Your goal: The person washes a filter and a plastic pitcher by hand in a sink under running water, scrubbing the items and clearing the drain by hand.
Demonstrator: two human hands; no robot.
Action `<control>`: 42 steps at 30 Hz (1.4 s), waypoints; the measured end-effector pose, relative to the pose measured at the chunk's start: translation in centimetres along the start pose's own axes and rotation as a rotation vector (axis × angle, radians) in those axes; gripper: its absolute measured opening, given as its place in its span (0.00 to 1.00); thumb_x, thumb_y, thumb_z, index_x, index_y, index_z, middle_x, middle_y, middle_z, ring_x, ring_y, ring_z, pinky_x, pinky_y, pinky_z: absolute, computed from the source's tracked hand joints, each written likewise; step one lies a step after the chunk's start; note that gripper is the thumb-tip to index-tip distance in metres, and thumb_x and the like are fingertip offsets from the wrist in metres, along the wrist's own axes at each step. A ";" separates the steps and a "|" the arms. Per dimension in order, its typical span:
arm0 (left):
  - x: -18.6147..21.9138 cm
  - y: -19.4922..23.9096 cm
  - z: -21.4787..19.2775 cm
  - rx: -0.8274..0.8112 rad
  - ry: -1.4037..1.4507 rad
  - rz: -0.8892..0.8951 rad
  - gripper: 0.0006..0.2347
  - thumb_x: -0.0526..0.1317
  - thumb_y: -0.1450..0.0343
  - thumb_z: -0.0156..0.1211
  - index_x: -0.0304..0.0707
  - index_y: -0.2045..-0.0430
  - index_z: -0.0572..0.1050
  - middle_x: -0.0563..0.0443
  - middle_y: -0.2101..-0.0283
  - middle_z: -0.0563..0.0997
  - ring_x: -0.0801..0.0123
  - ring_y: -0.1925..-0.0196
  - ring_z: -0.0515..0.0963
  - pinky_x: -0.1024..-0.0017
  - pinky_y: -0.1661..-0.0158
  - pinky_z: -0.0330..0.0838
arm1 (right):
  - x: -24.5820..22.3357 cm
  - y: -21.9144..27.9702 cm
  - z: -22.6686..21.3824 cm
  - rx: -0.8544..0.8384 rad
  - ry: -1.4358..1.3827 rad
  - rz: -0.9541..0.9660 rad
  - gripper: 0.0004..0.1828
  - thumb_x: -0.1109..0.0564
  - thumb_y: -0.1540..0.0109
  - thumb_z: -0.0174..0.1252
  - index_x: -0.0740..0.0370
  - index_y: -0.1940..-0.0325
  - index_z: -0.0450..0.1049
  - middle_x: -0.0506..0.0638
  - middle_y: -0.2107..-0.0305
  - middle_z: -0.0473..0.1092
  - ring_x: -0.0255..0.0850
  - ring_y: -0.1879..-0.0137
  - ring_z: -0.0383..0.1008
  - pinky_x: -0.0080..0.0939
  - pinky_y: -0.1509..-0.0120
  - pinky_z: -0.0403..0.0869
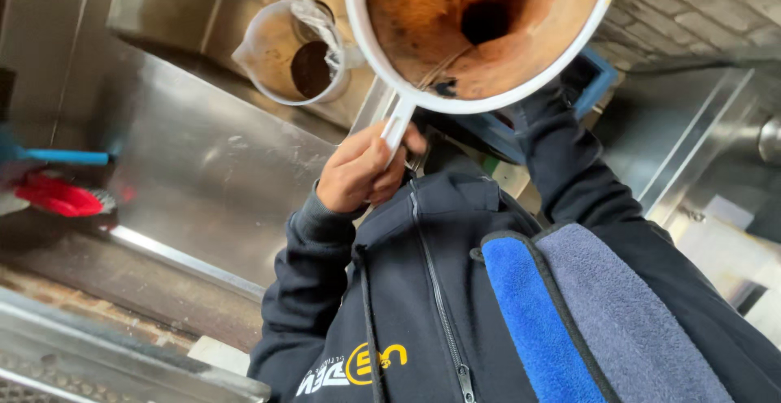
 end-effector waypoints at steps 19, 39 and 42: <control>-28.5 -21.4 -1.3 0.068 -0.228 -0.565 0.14 0.52 0.19 0.38 0.48 0.65 0.68 0.62 0.81 0.56 0.83 0.85 0.52 0.78 0.85 0.47 | -3.3 17.7 -15.0 0.418 0.085 0.381 0.26 0.63 0.31 0.56 0.61 0.28 0.65 0.55 0.47 0.72 0.42 0.52 0.73 0.44 0.47 0.71; -25.9 -23.7 -1.1 0.031 -0.348 -0.496 0.15 0.48 0.19 0.40 0.40 0.67 0.70 0.60 0.81 0.63 0.80 0.88 0.54 0.77 0.87 0.48 | 11.7 5.2 -16.0 -0.714 1.292 0.333 0.18 0.54 0.37 0.66 0.59 0.44 0.78 0.66 0.55 0.75 0.62 0.50 0.76 0.56 0.44 0.74; -25.9 -23.5 -0.1 0.015 -0.309 -0.481 0.15 0.48 0.19 0.41 0.39 0.67 0.71 0.60 0.82 0.61 0.80 0.87 0.54 0.76 0.86 0.46 | 14.2 4.3 -15.8 -0.794 1.395 0.449 0.18 0.54 0.37 0.65 0.59 0.44 0.79 0.66 0.55 0.75 0.62 0.50 0.76 0.56 0.44 0.74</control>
Point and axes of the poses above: each hand's wrist, its own y-axis away from the middle knuckle, its own z-axis out of the palm, x = y × z, the point moved 5 cm from there along -y, towards the middle knuckle
